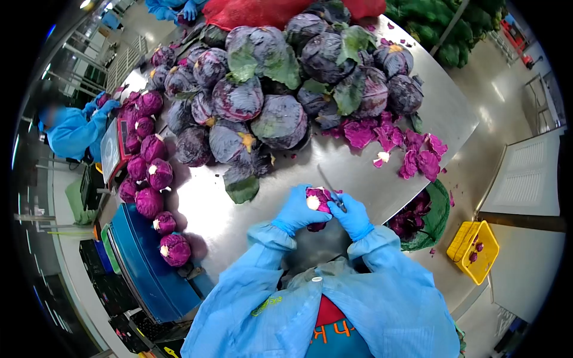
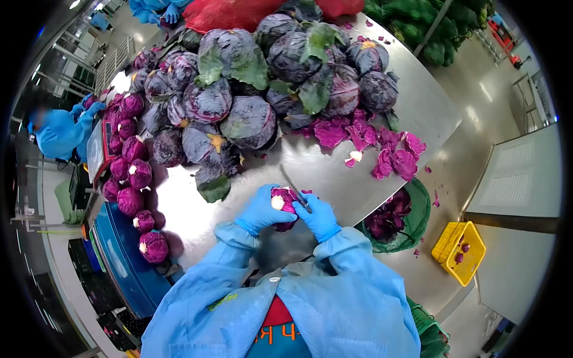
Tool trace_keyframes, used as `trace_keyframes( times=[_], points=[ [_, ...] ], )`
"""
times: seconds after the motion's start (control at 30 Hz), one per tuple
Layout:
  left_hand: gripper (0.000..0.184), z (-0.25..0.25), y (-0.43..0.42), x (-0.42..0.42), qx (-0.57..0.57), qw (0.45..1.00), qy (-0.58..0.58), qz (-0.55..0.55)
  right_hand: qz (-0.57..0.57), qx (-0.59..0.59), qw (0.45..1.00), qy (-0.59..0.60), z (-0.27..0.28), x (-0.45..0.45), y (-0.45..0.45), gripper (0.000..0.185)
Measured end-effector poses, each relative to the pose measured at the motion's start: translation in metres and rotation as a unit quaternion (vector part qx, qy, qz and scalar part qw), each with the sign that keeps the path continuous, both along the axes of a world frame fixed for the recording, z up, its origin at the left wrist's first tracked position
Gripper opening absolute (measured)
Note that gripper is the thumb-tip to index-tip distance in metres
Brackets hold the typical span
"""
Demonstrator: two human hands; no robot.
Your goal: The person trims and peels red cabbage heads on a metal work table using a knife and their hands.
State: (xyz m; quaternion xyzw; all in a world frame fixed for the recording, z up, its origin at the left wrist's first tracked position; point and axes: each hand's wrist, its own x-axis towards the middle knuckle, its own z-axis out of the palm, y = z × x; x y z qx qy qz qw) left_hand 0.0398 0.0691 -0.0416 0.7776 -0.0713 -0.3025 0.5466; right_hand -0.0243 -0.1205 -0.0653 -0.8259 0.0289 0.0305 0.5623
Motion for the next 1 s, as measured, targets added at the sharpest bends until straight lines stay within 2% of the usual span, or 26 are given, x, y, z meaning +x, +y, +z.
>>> trace_keyframes(
  times=[0.07,0.1,0.17,0.2,0.27,0.3,0.37,0.47,0.53,0.57,0.67,0.7,0.73,0.8,0.9,1.0],
  points=[
    [0.070,-0.005,0.005,-0.013,-0.008,0.995,-0.076,0.066,0.038,-0.229,0.966,-0.119,0.001,-0.010,0.002,0.035],
    [0.078,-0.004,0.007,-0.016,0.006,0.993,-0.103,0.060,0.031,-0.207,0.971,-0.117,0.007,-0.012,0.000,0.026],
    [0.092,-0.021,0.010,-0.009,-0.014,0.999,-0.052,-0.001,-0.042,-0.221,0.964,-0.138,-0.012,-0.010,-0.010,0.027],
    [0.097,-0.017,0.014,-0.014,-0.024,0.998,-0.051,0.014,-0.076,-0.225,0.960,-0.148,-0.026,-0.009,-0.019,0.029],
    [0.102,-0.008,0.021,-0.022,-0.034,0.997,-0.057,0.038,-0.175,-0.238,0.952,0.080,-0.045,0.006,-0.070,0.032],
    [0.103,-0.006,0.020,-0.022,-0.034,0.996,-0.063,0.047,-0.158,-0.249,0.952,0.085,-0.042,0.011,-0.090,0.034],
    [0.102,-0.002,0.021,-0.027,-0.012,0.995,-0.081,0.050,-0.144,-0.283,0.946,0.070,0.002,0.013,-0.075,0.039],
    [0.100,0.004,0.011,-0.025,0.028,0.992,-0.119,0.030,-0.076,-0.032,0.991,0.104,0.011,0.012,-0.019,0.046],
    [0.099,0.008,0.008,-0.025,0.047,0.990,-0.132,0.017,-0.056,0.092,0.975,0.197,0.016,0.014,0.014,0.048],
    [0.098,0.006,0.007,-0.026,0.058,0.986,-0.154,0.021,-0.095,0.132,0.955,0.249,0.028,0.017,0.020,0.046],
    [0.097,0.001,0.005,-0.031,0.087,0.976,-0.199,0.026,-0.095,0.188,0.941,0.265,0.032,0.019,0.017,0.046],
    [0.097,0.002,0.005,-0.032,0.089,0.975,-0.201,0.022,-0.076,0.120,0.971,0.191,0.027,0.021,0.020,0.043],
    [0.098,0.003,0.003,-0.032,0.089,0.975,-0.205,0.018,-0.054,0.028,0.983,0.171,0.027,0.017,0.019,0.040],
    [0.097,0.008,-0.002,-0.028,0.102,0.976,-0.191,-0.003,-0.010,-0.159,0.979,0.124,0.039,0.015,0.014,0.035],
    [0.097,0.005,-0.003,-0.024,0.102,0.975,-0.197,-0.028,0.017,-0.226,0.974,0.014,0.036,0.013,0.011,0.029],
    [0.102,-0.003,0.012,-0.022,0.054,0.985,-0.161,-0.015,-0.011,-0.214,0.977,0.000,0.025,0.012,-0.009,0.025]
  ],
)
